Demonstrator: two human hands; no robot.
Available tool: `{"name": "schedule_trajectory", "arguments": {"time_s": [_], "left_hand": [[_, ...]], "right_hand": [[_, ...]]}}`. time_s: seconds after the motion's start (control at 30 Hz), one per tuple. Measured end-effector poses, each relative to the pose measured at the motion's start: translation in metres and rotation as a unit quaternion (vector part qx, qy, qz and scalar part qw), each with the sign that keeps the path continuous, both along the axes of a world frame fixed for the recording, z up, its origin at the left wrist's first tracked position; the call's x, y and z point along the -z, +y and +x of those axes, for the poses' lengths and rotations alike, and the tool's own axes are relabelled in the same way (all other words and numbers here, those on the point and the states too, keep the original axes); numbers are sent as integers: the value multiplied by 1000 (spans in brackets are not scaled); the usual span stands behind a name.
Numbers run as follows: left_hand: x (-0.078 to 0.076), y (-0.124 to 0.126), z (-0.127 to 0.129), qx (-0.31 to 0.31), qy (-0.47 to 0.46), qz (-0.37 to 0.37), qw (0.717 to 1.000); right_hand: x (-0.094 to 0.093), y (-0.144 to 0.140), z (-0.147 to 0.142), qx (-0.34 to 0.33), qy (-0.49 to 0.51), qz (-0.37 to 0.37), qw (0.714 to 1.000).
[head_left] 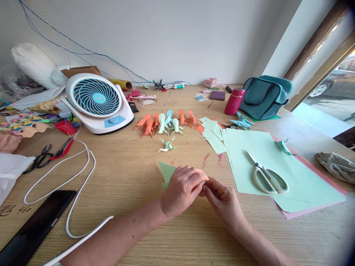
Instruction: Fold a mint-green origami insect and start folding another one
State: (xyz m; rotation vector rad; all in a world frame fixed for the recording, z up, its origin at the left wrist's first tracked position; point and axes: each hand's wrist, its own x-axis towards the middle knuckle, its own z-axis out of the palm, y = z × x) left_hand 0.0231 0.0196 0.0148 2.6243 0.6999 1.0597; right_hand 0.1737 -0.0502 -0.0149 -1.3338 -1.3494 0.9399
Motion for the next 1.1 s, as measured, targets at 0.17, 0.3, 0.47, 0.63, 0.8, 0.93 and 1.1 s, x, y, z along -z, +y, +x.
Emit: {"name": "schedule_trajectory", "arguments": {"time_s": [0.17,0.3,0.47,0.63,0.8,0.93,1.1], "left_hand": [[0,1,0,3,-12,-33,999],[0,3,1,7,-30,-54,998],[1,5,1,6,-40,-64,997],[1,4,2,25,-48,-84,995],[0,4,2,30,-47,-85,995],[-1,5,1,31,-36,-67,997],[0,5,-2,31,-1,-35,999]], "right_hand": [[-3,0,0,1,-42,12,999],[-4,-1,1,2,-13,5,1000],[-3,1,1,21,120,-27,992],[-5,4,1,43,142,-33,988],[-5,4,4,54,138,-28,989],[-3,4,5,56,135,-30,989],[-3,4,4,59,151,-27,986]]}}
